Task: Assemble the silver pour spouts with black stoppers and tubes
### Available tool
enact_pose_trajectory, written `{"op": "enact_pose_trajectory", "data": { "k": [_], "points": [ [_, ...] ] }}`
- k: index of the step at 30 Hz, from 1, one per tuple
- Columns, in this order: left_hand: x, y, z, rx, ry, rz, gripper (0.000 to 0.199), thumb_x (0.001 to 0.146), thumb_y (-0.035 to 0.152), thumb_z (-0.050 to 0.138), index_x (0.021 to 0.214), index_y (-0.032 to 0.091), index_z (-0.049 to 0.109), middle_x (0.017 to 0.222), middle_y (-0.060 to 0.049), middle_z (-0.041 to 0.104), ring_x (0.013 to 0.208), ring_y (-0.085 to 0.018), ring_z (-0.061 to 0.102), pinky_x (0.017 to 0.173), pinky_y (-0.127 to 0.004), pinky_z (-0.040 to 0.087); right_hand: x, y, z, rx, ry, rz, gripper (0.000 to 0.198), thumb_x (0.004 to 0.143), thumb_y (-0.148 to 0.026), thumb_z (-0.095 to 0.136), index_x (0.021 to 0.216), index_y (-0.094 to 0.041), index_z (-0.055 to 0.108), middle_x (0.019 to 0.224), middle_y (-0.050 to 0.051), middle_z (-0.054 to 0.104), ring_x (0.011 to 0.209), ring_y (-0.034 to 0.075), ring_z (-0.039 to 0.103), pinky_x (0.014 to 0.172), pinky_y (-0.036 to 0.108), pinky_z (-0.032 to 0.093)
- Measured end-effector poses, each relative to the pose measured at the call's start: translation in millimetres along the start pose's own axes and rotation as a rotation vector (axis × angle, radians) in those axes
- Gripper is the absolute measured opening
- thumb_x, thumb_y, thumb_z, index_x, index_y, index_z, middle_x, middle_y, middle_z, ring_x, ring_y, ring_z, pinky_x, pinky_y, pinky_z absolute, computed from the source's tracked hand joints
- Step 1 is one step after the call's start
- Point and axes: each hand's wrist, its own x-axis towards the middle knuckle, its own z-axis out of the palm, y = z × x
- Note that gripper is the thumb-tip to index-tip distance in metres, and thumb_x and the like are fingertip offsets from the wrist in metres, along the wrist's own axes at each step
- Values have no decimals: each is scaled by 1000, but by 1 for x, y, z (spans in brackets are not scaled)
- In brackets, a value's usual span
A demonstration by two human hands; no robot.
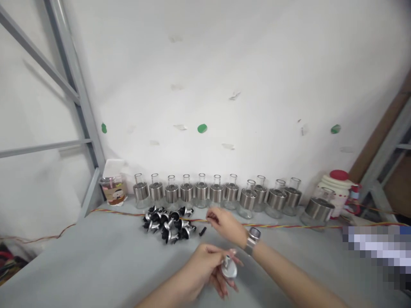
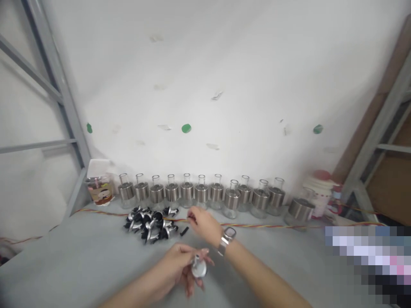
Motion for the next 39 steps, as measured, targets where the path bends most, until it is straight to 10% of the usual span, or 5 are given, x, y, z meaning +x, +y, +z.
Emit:
{"op": "enact_pose_trajectory", "data": {
  "k": [5,13,39],
  "points": [
    [6,-2,-6,62,195,20,41,64,52,55,58,11,55,42,-5,60,26,-12,49,26,-19,35,-45,-11,-30,292,138,103,21,83,-22,42,101,-19,52,70,1,56,63,14,54,60,26,44],
    [4,-4,-4,99,251,29,41,63,54,53,57,13,50,40,-4,59,27,-12,50,28,-20,36,-72,-29,-20,922,187,313,16,70,-34,64,75,-19,63,73,3,64,71,16,57,69,30,43],
    [1,-4,3,33,136,81,45,67,56,51,66,11,53,42,-3,59,29,-11,52,28,-18,37,-76,-29,-4,1081,208,470,28,60,-39,71,60,-16,55,49,-4,52,46,8,43,47,22,31]
  ]
}}
